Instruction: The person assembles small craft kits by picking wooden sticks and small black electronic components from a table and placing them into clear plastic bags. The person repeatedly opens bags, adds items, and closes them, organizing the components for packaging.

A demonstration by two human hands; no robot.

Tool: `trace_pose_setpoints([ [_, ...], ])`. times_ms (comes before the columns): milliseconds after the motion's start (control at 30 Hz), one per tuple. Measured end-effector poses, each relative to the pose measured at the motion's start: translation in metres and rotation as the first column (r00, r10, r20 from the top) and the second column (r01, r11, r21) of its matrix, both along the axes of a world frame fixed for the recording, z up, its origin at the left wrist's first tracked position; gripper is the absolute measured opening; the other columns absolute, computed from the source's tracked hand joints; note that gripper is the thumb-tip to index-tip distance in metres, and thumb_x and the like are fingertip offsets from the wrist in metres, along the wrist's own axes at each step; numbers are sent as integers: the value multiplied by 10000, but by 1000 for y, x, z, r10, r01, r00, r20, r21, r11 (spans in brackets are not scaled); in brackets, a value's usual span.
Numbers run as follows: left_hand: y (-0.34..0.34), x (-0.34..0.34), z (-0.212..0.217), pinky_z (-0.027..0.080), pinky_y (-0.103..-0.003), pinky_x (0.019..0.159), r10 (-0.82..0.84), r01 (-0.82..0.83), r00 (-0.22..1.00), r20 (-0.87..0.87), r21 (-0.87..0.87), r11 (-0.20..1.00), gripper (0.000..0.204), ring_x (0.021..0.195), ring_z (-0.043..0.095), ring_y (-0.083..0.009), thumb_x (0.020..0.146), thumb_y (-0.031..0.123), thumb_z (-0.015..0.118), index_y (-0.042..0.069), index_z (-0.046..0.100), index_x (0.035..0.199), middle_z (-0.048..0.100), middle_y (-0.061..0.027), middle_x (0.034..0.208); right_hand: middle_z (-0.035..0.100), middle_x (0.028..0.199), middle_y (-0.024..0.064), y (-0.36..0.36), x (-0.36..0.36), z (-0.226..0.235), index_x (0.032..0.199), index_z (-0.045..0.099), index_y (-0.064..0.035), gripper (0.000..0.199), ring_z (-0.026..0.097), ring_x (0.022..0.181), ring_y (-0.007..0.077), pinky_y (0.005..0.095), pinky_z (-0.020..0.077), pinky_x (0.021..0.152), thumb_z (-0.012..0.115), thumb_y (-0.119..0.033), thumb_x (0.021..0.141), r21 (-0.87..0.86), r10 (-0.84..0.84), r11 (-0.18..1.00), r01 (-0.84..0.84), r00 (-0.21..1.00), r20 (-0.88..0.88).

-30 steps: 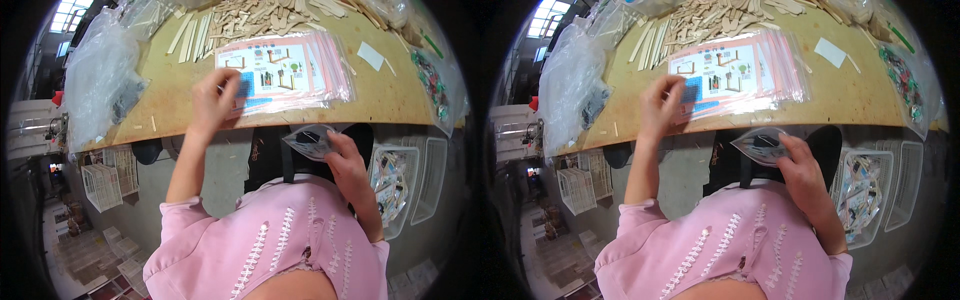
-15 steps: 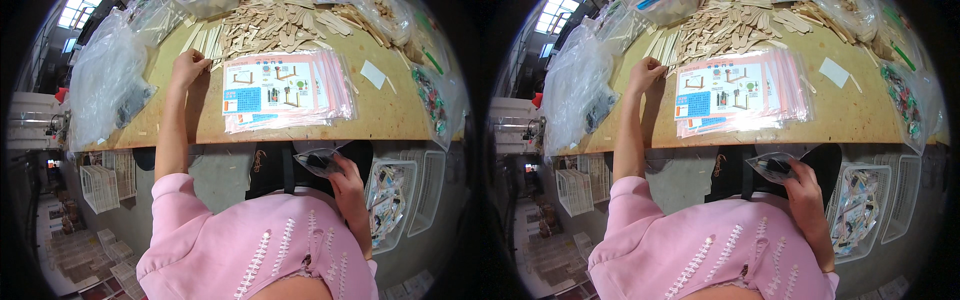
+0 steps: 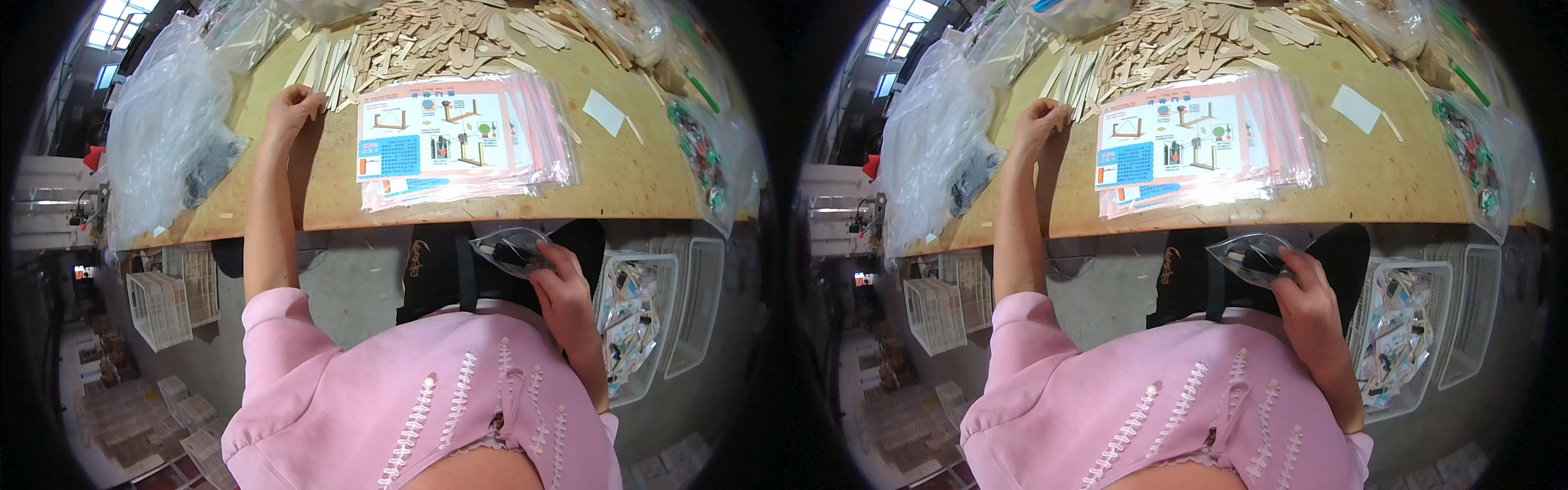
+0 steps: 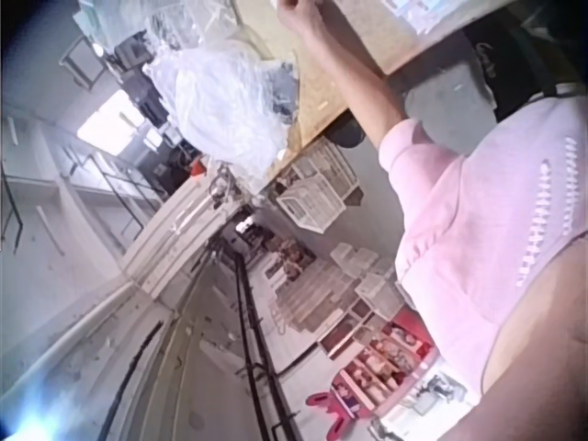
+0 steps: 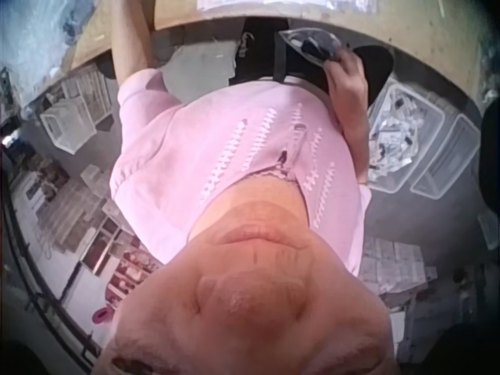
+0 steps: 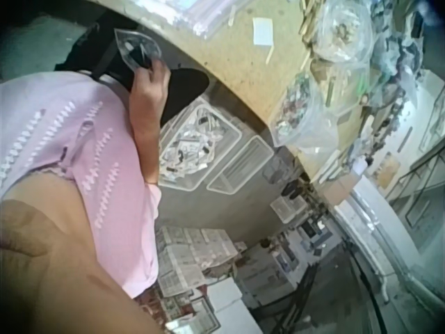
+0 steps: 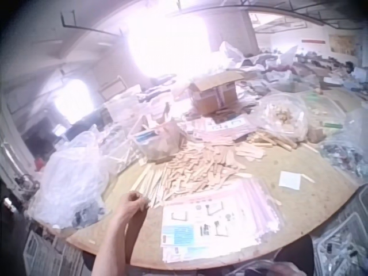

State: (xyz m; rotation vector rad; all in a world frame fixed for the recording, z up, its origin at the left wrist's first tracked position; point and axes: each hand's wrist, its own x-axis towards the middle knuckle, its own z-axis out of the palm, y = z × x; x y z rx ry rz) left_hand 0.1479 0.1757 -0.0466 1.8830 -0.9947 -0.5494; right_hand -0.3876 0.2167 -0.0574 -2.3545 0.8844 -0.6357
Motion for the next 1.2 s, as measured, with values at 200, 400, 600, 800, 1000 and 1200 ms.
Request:
trace_pose_setpoints([
  [200, 38, -82, 52, 502, -249, 730, -285, 305, 947, 151, -133, 943, 171, 814, 637, -83, 955, 129, 734, 18, 786, 1073, 740, -19, 873, 644, 1262, 230, -4, 1, 15, 844, 649, 22, 109, 646, 1124, 419, 437, 573, 901, 719, 63, 771, -53, 5, 999, -3, 1000, 27],
  [400, 77, -215, 99, 501, -373, 666, -722, 804, 434, 539, 130, 580, 156, 703, 621, -262, 824, 186, 823, 70, 781, 919, 680, -62, 769, 626, 1315, 232, -11, 16, 36, 855, 650, 31, 93, 621, 1204, 397, 421, 544, 985, 701, 38, 778, -76, 90, 993, -88, 996, 20],
  [600, 60, -238, 70, 551, -393, 707, -712, 829, 438, 548, 60, 556, 324, 758, 662, -298, 837, 193, 810, 79, 720, 1126, 696, -101, 932, 616, 1340, 233, -9, 21, 32, 853, 645, 43, 84, 602, 1245, 391, 422, 527, 1025, 675, 41, 775, -83, 126, 988, -127, 992, -25],
  [800, 5, -87, 40, 555, -399, 809, -314, 323, 530, 787, 155, 933, 297, 945, 686, -304, 856, 9, 716, 129, 756, 1125, 691, -106, 1050, 633, 1311, 229, -4, 4, 24, 843, 659, 26, 99, 624, 1198, 404, 437, 539, 990, 708, 55, 762, -53, 64, 997, -65, 998, -18],
  [1000, 4, -51, 21, 519, -334, 736, -369, 325, 727, 579, 182, 928, 162, 806, 619, -205, 878, 37, 756, 77, 730, 1033, 648, -68, 964, 648, 1271, 222, -2, -1, 19, 823, 650, 15, 107, 642, 1158, 406, 440, 557, 962, 713, 54, 747, -38, 10, 999, -10, 1000, 7],
  [1200, 4, -59, 25, 504, -305, 715, -354, 322, 751, 557, 159, 933, 116, 776, 600, -172, 887, 26, 750, 41, 706, 993, 638, -56, 965, 653, 1262, 218, -7, 1, 16, 826, 650, 12, 109, 643, 1152, 404, 442, 557, 955, 722, 47, 752, -37, 29, 999, -28, 999, 26],
])
